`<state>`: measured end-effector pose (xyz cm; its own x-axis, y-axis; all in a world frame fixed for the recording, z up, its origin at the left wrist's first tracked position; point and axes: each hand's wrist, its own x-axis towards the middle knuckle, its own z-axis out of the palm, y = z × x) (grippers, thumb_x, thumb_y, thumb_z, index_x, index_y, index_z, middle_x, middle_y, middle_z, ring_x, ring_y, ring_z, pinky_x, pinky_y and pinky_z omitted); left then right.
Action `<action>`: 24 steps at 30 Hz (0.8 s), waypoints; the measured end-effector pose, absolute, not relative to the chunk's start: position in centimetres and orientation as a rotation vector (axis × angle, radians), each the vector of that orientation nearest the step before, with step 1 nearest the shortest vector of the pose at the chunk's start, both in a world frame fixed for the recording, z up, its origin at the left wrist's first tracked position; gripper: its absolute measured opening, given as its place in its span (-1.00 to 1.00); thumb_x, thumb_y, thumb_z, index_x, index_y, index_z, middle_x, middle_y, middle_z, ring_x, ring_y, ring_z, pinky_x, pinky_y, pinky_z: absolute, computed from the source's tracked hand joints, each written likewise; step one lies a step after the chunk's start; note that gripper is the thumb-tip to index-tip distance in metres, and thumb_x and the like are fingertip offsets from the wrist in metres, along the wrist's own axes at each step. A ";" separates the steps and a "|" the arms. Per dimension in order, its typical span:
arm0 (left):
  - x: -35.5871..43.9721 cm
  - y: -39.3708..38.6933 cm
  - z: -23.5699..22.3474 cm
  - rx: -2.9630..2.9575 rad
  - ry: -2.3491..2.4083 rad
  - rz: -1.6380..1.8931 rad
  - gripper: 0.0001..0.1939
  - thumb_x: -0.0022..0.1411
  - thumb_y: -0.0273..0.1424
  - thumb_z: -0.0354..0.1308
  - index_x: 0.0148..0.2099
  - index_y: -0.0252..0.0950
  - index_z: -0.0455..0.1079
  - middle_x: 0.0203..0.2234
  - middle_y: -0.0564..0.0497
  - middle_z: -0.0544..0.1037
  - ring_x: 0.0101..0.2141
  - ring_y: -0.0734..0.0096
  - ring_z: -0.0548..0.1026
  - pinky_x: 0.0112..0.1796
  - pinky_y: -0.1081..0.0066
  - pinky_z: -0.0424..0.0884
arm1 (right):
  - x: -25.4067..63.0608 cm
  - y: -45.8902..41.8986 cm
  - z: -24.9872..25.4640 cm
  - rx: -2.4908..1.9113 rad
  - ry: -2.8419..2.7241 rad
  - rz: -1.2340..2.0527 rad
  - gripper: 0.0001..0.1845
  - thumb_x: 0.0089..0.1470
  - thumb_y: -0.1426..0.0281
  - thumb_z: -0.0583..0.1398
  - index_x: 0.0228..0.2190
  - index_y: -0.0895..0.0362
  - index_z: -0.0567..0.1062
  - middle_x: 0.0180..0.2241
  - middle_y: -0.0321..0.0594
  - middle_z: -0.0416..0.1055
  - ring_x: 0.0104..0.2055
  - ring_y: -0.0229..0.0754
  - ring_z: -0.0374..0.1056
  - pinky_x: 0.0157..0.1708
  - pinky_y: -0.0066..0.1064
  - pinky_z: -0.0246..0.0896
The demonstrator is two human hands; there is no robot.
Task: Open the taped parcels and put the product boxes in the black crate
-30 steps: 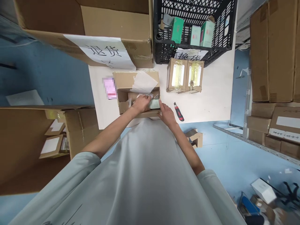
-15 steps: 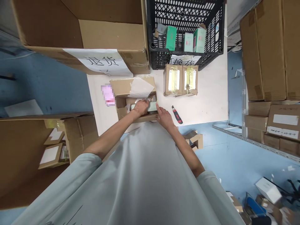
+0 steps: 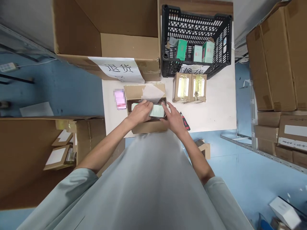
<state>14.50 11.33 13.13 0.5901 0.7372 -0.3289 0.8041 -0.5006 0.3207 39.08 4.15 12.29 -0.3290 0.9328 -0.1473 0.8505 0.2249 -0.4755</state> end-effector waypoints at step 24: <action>10.9 15.8 13.5 1.131 1.017 1.198 0.05 0.19 0.37 0.49 0.56 0.10 0.32 0.49 -0.24 0.48 0.42 -0.24 0.51 0.34 -0.24 0.51 | 35.7 1.3 16.3 -1.296 -0.666 1.829 -0.22 0.03 -0.04 0.64 0.23 -0.09 0.73 0.17 -0.23 0.74 0.08 -0.02 0.69 0.08 -0.21 0.71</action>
